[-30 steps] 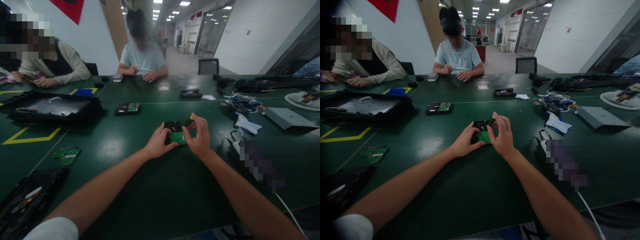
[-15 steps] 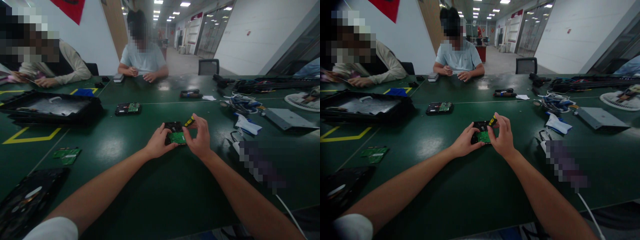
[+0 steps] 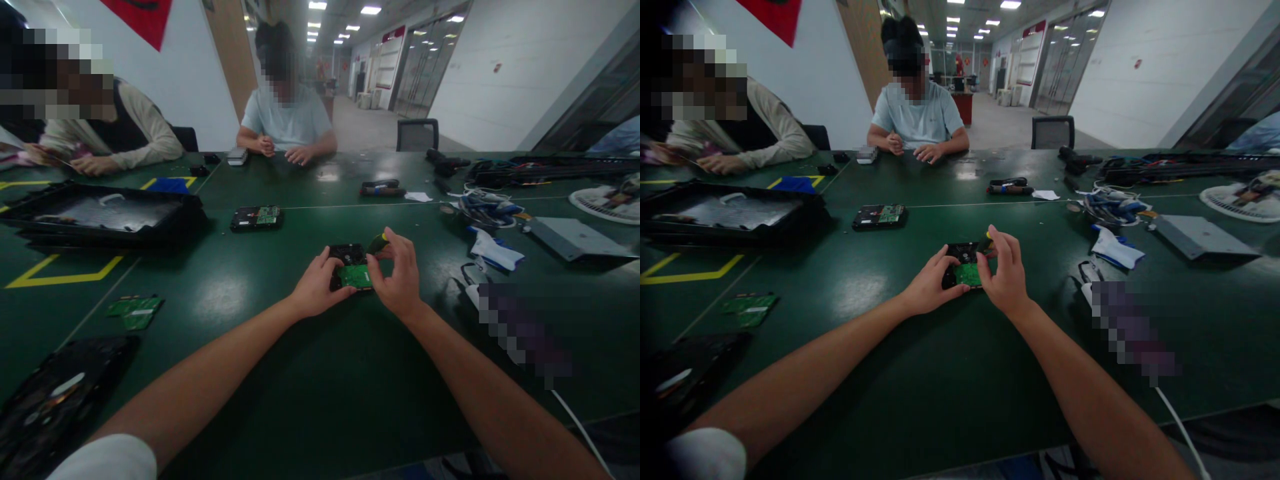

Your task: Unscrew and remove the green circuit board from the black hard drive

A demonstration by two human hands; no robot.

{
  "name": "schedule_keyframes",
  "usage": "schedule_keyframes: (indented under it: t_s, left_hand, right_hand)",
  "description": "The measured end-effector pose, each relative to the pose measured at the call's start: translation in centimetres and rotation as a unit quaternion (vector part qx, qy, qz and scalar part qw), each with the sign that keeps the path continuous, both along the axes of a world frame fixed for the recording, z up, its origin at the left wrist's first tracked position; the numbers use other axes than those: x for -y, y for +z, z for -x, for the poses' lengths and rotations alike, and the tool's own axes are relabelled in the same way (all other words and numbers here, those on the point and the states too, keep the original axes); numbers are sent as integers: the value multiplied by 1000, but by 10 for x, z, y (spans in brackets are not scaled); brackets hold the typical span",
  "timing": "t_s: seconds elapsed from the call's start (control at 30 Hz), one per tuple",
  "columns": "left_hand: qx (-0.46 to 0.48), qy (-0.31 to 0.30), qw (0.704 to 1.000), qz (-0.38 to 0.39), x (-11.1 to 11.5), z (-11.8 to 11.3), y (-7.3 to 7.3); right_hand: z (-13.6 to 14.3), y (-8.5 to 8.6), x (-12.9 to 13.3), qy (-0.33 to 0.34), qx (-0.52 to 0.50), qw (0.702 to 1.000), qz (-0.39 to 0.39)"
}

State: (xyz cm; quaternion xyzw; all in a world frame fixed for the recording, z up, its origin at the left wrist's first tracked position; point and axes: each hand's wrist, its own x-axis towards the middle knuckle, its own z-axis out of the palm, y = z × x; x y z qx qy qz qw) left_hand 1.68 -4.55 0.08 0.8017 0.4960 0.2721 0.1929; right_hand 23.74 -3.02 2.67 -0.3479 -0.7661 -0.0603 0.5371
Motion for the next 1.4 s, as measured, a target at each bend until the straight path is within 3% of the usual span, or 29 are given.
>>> schedule_keyframes:
  t_s: [1.4]
  left_hand:
    - [0,1,1000,1,1,1,3]
  right_hand:
    - [-2,-4,-2,4,-8,1000,11]
